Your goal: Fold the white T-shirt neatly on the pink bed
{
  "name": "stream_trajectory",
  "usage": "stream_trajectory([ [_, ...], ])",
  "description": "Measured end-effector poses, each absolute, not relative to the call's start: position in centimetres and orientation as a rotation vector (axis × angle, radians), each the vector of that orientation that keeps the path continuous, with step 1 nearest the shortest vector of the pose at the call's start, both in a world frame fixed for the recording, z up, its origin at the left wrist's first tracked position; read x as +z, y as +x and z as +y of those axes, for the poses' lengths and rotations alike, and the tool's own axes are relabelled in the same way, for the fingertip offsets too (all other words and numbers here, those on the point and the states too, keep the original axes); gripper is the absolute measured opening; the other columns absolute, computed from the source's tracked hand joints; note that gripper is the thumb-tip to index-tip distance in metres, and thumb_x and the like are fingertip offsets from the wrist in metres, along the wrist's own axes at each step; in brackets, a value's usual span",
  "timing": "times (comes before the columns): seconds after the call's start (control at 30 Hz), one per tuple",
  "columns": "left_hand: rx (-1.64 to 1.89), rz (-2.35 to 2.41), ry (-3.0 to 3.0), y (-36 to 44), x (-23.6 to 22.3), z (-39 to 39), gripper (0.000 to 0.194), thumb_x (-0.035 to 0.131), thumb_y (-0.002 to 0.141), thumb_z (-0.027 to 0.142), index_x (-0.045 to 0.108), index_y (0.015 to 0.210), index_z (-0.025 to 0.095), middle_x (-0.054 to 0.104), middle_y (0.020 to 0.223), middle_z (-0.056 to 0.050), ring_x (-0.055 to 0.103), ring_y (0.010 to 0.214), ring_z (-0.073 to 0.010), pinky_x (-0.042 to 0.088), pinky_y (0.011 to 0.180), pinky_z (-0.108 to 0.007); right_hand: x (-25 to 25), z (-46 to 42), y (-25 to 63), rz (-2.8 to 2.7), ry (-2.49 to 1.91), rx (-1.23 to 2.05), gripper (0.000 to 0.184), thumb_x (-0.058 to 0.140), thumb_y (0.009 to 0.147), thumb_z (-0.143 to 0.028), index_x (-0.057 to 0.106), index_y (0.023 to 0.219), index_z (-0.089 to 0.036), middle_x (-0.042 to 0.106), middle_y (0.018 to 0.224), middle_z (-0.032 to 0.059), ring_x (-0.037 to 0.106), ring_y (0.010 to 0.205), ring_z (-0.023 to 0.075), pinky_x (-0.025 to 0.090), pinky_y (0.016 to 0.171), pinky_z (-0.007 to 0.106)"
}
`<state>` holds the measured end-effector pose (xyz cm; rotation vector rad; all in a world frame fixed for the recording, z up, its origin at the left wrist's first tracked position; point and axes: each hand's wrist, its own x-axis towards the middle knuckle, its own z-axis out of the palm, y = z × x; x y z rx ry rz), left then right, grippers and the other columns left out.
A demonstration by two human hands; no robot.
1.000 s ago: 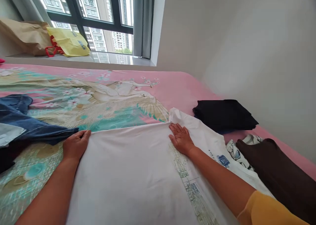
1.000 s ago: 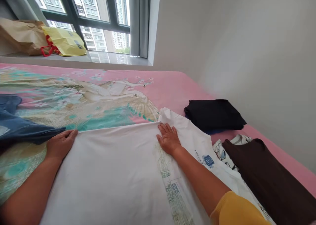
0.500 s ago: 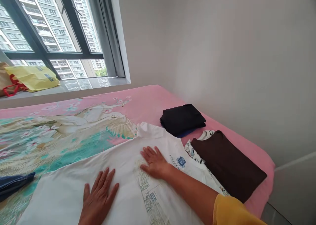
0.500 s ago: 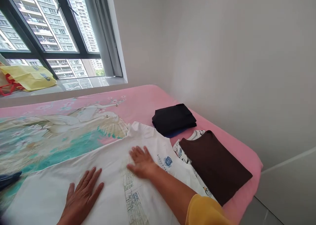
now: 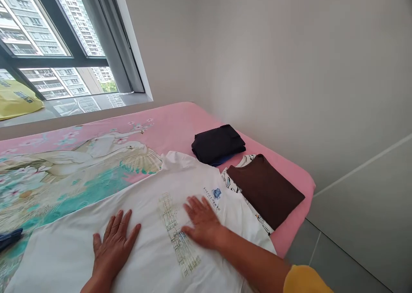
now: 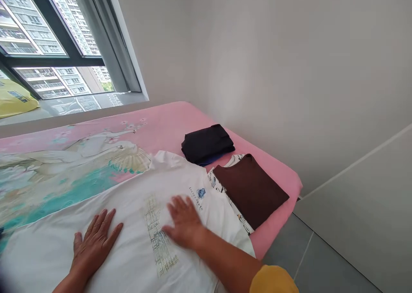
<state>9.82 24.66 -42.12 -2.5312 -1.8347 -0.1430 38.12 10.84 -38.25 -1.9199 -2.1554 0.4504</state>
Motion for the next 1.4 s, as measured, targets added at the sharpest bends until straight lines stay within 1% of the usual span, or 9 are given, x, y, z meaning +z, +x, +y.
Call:
stream_trajectory([
  [0.17,-0.121,-1.869,-2.520,10.0,-41.9,24.6,0.064,0.020,0.088,0.056,0.022,0.145,0.028,0.016,0.154,-0.004,0.008,0.142,-0.0232,-0.003,0.109,-0.054,-38.4,7.6,46.7,-1.776,-2.404,0.278,0.067,0.021,0.093,-0.051,0.019,0.146,-0.010,0.010,0.153,0.0094,0.004,0.141,0.0219,0.004,0.115,0.042],
  [0.4,-0.045,-1.970,-2.560,11.0,-39.5,24.4,0.065,0.022,0.087,0.057,0.023,0.144,0.025,0.015,0.154,-0.007,0.010,0.141,-0.0262,0.000,0.108,-0.060,-36.9,3.5,39.2,-2.047,-2.008,0.428,0.069,0.016,0.091,-0.061,0.012,0.148,-0.023,0.002,0.154,0.0029,-0.003,0.141,0.0213,-0.004,0.113,0.048],
  [0.47,0.024,-2.076,-2.577,11.2,-38.4,23.4,0.065,0.023,0.088,0.056,0.026,0.143,0.023,0.018,0.153,-0.010,0.014,0.140,-0.0276,0.006,0.107,-0.061,-37.3,1.6,40.1,-1.996,-2.115,0.485,0.072,0.017,0.089,-0.063,0.013,0.148,-0.020,0.003,0.154,0.0045,-0.002,0.141,0.0216,-0.004,0.113,0.048],
  [0.63,0.054,-2.038,-2.685,11.9,-36.9,16.4,0.058,0.022,0.090,0.053,0.036,0.139,0.027,0.023,0.152,-0.005,0.014,0.141,-0.0230,0.013,0.110,-0.055,-37.3,-2.6,45.3,-1.705,-2.509,0.385,0.073,0.019,0.091,-0.055,0.016,0.146,-0.007,0.008,0.153,0.0100,0.002,0.141,0.0224,-0.003,0.114,0.045],
  [0.83,-0.054,-1.706,-2.850,17.8,-36.0,7.4,0.056,0.025,0.091,0.048,0.031,0.142,0.027,0.015,0.154,-0.001,0.008,0.142,-0.0213,0.008,0.112,-0.053,-35.6,-1.5,41.4,-1.895,-2.182,0.251,0.066,0.015,0.093,-0.053,0.015,0.147,-0.017,0.003,0.154,0.0042,-0.004,0.141,0.0193,-0.004,0.113,0.045],
  [0.93,-0.024,-1.581,-2.900,19.2,-36.4,4.5,0.057,0.029,0.089,0.050,0.029,0.142,0.029,0.015,0.153,0.000,0.011,0.142,-0.0224,0.002,0.112,-0.054,-37.0,-1.5,41.5,-1.917,-2.210,0.300,0.071,0.017,0.091,-0.057,0.015,0.147,-0.014,0.006,0.154,0.0068,-0.001,0.141,0.0205,-0.005,0.113,0.046],
  [1.1,0.075,-1.737,-2.685,12.1,-38.1,0.8,0.063,0.031,0.087,0.053,0.022,0.144,0.028,0.013,0.154,-0.001,0.007,0.142,-0.0251,-0.004,0.111,-0.055,-40.2,-4.6,46.3,-1.812,-2.387,0.094,0.073,0.021,0.090,-0.055,0.021,0.145,-0.008,0.014,0.152,0.0097,0.005,0.141,0.0217,-0.003,0.113,0.044],
  [1.23,0.186,-2.027,-2.387,1.7,-38.4,-1.9,0.064,0.026,0.088,0.053,0.020,0.145,0.026,0.011,0.154,-0.001,0.006,0.142,-0.0254,0.000,0.110,-0.058,-41.7,-6.8,47.2,-1.783,-2.413,-0.059,0.066,0.020,0.091,-0.050,0.024,0.145,-0.011,0.017,0.152,0.0062,0.008,0.140,0.0201,0.009,0.113,0.044],
  [1.4,0.253,-2.319,-2.107,-10.2,-38.1,-5.6,0.062,0.020,0.090,0.046,0.021,0.145,0.020,0.015,0.154,-0.004,0.009,0.142,-0.0212,0.002,0.113,-0.051,-43.0,-8.4,46.5,-1.755,-2.430,-0.170,0.063,0.017,0.091,-0.046,0.025,0.144,-0.013,0.019,0.152,0.0042,0.009,0.140,0.0206,0.016,0.110,0.049],
])
